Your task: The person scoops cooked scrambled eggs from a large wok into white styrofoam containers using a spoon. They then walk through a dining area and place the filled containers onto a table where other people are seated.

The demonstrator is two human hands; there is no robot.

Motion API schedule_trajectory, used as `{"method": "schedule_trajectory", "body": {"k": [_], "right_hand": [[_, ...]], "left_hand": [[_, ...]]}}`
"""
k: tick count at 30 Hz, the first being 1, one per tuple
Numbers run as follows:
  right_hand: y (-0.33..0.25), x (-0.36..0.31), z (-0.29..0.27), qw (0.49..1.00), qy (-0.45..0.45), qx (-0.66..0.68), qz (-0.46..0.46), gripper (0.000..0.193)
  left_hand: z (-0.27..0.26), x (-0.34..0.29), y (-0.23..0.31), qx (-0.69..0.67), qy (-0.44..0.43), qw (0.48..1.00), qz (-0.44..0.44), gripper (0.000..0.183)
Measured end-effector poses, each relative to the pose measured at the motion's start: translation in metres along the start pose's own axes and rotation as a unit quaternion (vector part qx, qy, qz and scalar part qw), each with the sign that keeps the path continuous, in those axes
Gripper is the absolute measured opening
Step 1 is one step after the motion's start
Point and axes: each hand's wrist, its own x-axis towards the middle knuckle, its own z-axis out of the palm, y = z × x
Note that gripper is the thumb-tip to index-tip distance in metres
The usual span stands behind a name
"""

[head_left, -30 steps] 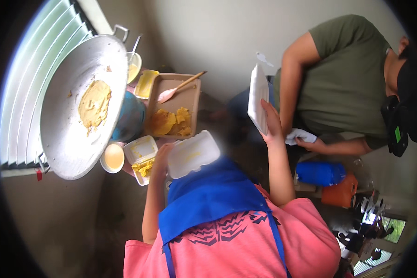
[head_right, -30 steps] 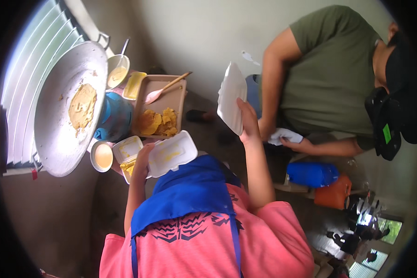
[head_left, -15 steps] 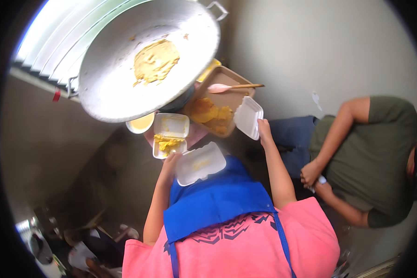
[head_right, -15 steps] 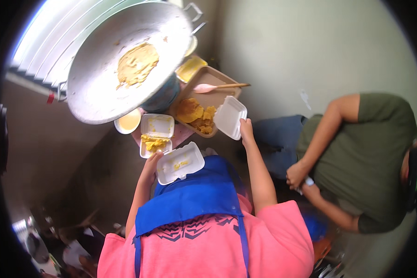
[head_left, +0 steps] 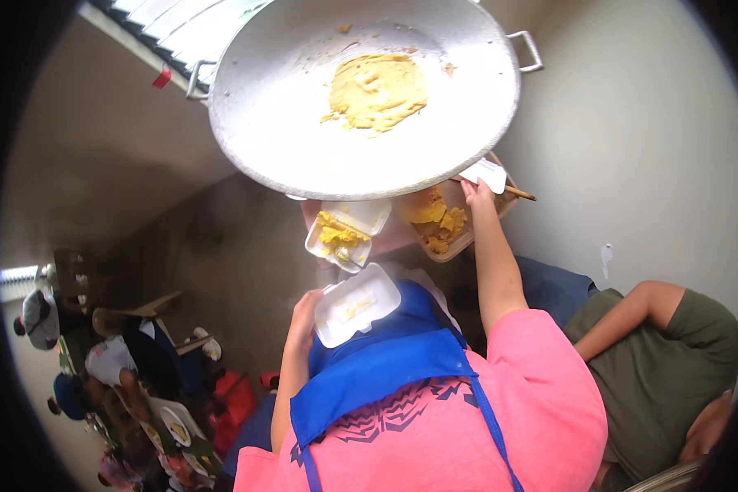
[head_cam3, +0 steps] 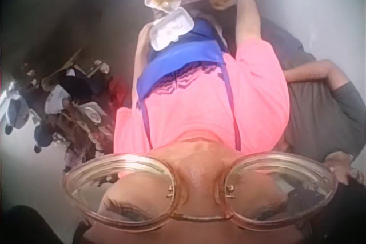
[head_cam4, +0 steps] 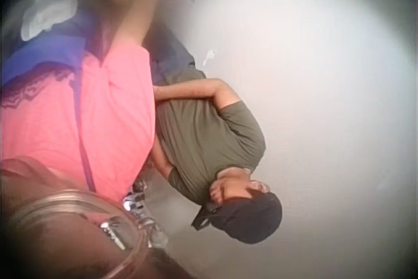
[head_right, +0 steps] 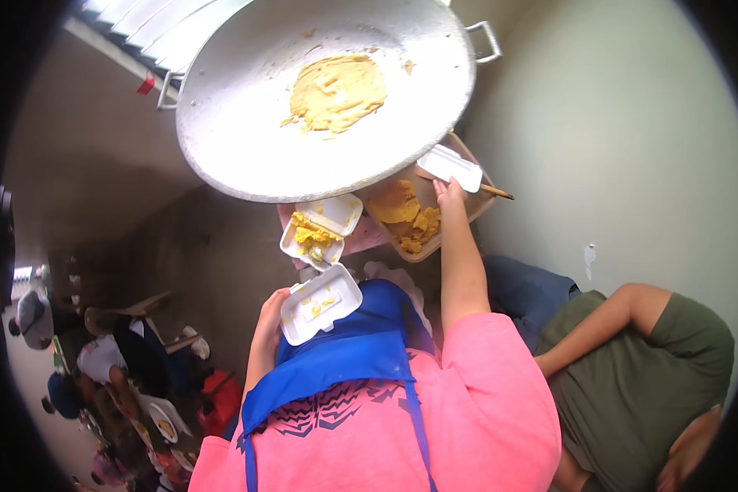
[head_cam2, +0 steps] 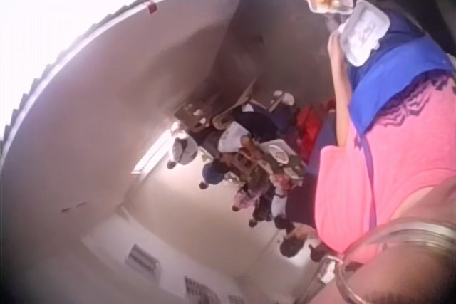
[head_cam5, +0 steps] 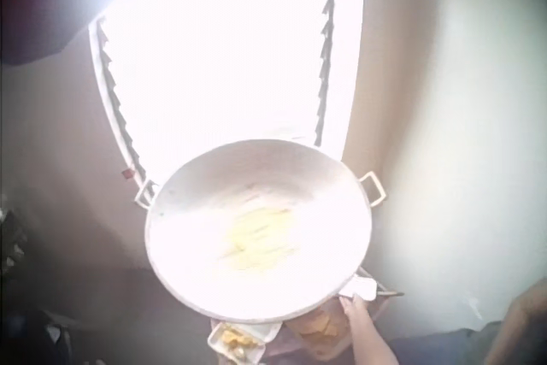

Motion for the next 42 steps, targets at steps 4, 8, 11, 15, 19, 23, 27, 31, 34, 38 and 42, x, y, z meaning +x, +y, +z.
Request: {"method": "schedule_trajectory", "body": {"k": [4, 8, 11, 15, 19, 23, 27, 31, 34, 38, 42], "right_hand": [[-0.007, 0.021, -0.011, 0.996, -0.043, -0.067, 0.038, 0.042], [-0.015, 0.019, -0.039, 0.993, -0.027, -0.023, 0.116, 0.042], [-0.011, -0.042, -0.048, 0.996, -0.012, -0.055, 0.068, 0.029], [0.015, -0.128, -0.079, 0.973, -0.149, -0.175, 0.0, 0.018], [0.065, -0.209, -0.094, 0.91, -0.217, -0.349, 0.065, 0.02], [0.139, -0.23, -0.119, 0.739, -0.254, -0.624, 0.015, 0.023], [0.204, -0.248, -0.127, 0.596, -0.203, -0.758, -0.17, 0.031], [0.244, -0.263, -0.112, 0.521, -0.037, -0.812, -0.262, 0.038], [0.254, -0.272, -0.102, 0.497, 0.023, -0.812, -0.303, 0.034], [0.267, -0.271, -0.103, 0.43, 0.051, -0.823, -0.368, 0.036], [0.275, -0.239, -0.128, 0.466, 0.019, -0.822, -0.326, 0.032]], "left_hand": [[-0.007, 0.002, 0.0, -0.02, 0.012, 1.0, 0.001, 0.028], [-0.007, 0.009, 0.007, -0.021, -0.002, 1.0, -0.018, 0.028], [-0.013, 0.009, 0.007, -0.008, 0.003, 1.0, -0.016, 0.027], [-0.022, 0.011, 0.014, 0.022, -0.014, 1.0, -0.001, 0.025], [-0.036, 0.039, 0.022, 0.061, -0.055, 0.997, 0.011, 0.022], [-0.062, 0.058, 0.053, 0.056, -0.067, 0.996, 0.013, 0.023], [-0.116, 0.081, 0.088, 0.115, -0.032, 0.992, 0.045, 0.025], [-0.175, 0.107, 0.109, 0.132, -0.041, 0.985, 0.098, 0.025], [-0.186, 0.104, 0.135, 0.127, -0.055, 0.989, 0.06, 0.023], [-0.198, 0.111, 0.15, 0.156, -0.092, 0.982, 0.043, 0.023], [-0.21, 0.129, 0.153, 0.171, -0.139, 0.972, 0.086, 0.024]]}}
